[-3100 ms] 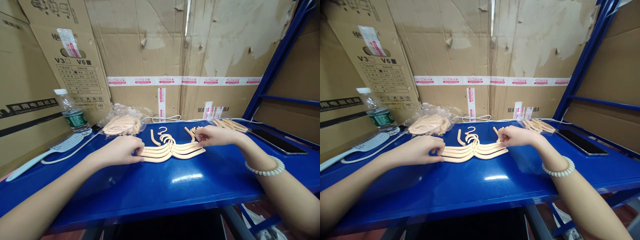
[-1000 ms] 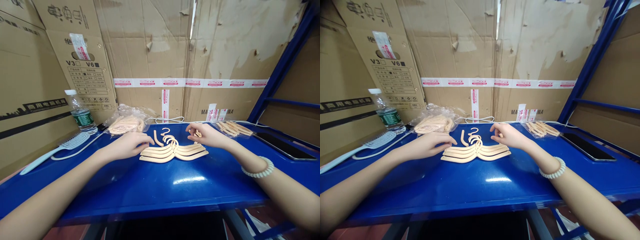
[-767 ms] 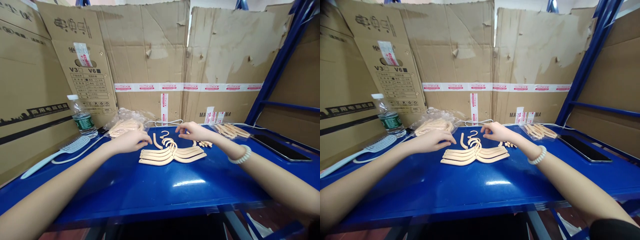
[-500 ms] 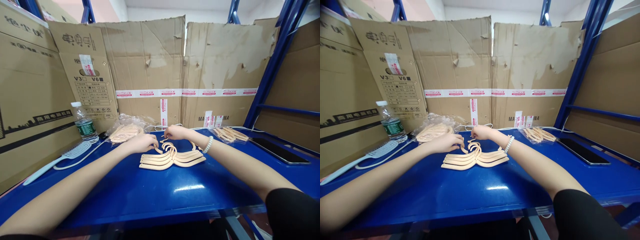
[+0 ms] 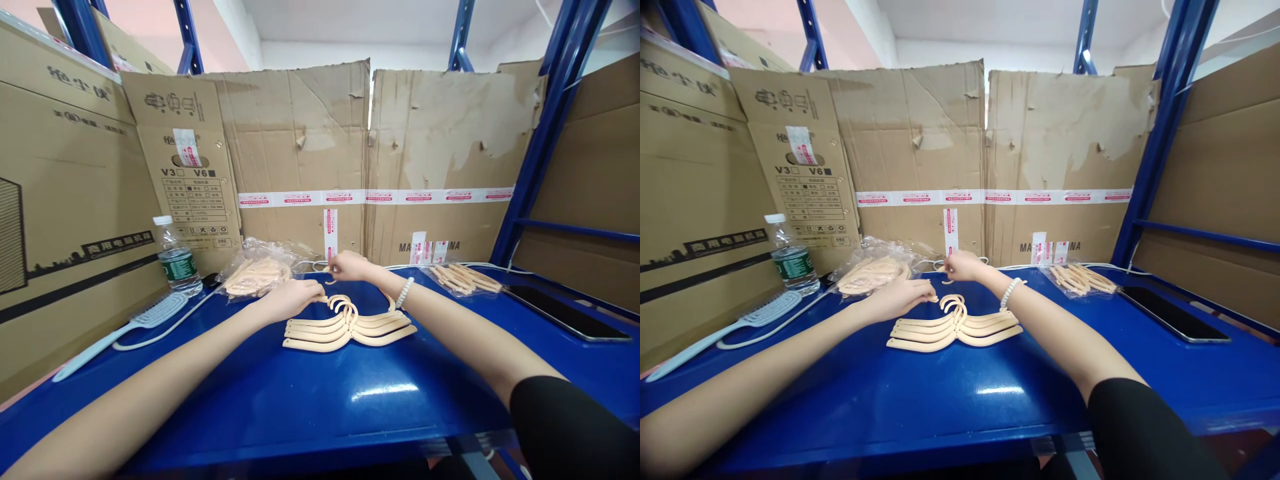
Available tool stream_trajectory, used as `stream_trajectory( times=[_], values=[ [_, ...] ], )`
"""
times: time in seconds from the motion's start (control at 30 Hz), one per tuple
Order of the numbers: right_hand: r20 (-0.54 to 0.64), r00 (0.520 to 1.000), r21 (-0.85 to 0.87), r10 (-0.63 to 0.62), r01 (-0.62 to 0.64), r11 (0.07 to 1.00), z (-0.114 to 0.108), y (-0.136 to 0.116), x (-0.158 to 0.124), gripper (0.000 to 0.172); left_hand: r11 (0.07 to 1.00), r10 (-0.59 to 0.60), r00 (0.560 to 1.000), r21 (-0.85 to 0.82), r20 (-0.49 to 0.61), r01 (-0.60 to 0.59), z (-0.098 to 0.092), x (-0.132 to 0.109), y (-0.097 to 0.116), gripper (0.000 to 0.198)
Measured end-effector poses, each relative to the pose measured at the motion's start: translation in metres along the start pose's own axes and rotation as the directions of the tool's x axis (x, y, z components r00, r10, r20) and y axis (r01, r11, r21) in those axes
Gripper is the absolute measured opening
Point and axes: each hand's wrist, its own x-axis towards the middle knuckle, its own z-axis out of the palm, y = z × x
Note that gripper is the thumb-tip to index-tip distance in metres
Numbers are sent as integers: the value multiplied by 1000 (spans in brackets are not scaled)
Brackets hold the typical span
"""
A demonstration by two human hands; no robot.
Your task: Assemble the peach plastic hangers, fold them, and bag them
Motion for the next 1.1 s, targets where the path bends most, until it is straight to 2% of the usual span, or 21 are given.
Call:
stream_trajectory(
  times=[0.1, 0.13, 0.2, 0.23, 0.27, 0.33, 0.43, 0.5, 0.57, 0.63, 0.73, 0.83, 0.97, 1.1],
  values=[
    [-161, 982, 130, 98, -78, 988, -18, 2, -22, 21, 989, -74, 989, -136, -125, 57, -11, -13, 7, 21],
    [-191, 973, 186, 126, -90, 978, -24, 0, -32, 24, 963, -125, 977, -260, -171, 77, -14, -16, 11, 20],
    [-222, 955, 368, 195, -103, 924, -31, -8, -54, 27, 846, -230, 950, -526, -212, 87, -18, -21, 23, 19],
    [-218, 940, 565, 263, -98, 819, -34, -14, -65, 24, 788, -264, 940, -610, -215, 82, -20, -23, 30, 18],
    [-180, 927, 733, 330, -97, 673, -35, -21, -77, 22, 751, -294, 929, -656, -227, 77, -20, -24, 37, 17],
    [-61, 908, 915, 414, -115, 386, -34, -37, -98, 20, 698, -358, 904, -711, -236, 91, -19, -25, 49, 17],
    [59, 888, 988, 457, -117, 101, -28, -57, -121, 17, 569, -447, 877, -812, -174, 129, -10, -26, 60, 15],
    [105, 880, 994, 462, -100, -36, -24, -65, -129, 15, 447, -496, 863, -880, -93, 163, -2, -28, 63, 18],
    [145, 888, 986, 436, -95, -135, -19, -68, -134, 17, 327, -535, 844, -930, -33, 171, 5, -30, 65, 26],
    [170, 903, 978, 395, -106, -179, -14, -69, -135, 20, 225, -568, 823, -964, -13, 140, 10, -32, 68, 35],
    [186, 924, 974, 335, -128, -187, -7, -70, -137, 22, 94, -591, 806, -991, 20, 93, 11, -34, 74, 47],
    [163, 947, 976, 276, -114, -187, -3, -74, -138, 33, 41, -574, 816, -993, 64, 106, 11, -34, 80, 47],
    [112, 940, 977, 323, -45, -209, 1, -78, -139, 47, 78, -579, 815, -993, 25, 86, 15, -37, 82, 34],
    [107, 926, 980, 362, -36, -197, 6, -73, -137, 57, 253, -591, 803, -962, -71, 102, 20, -38, 81, 25]
  ],
)
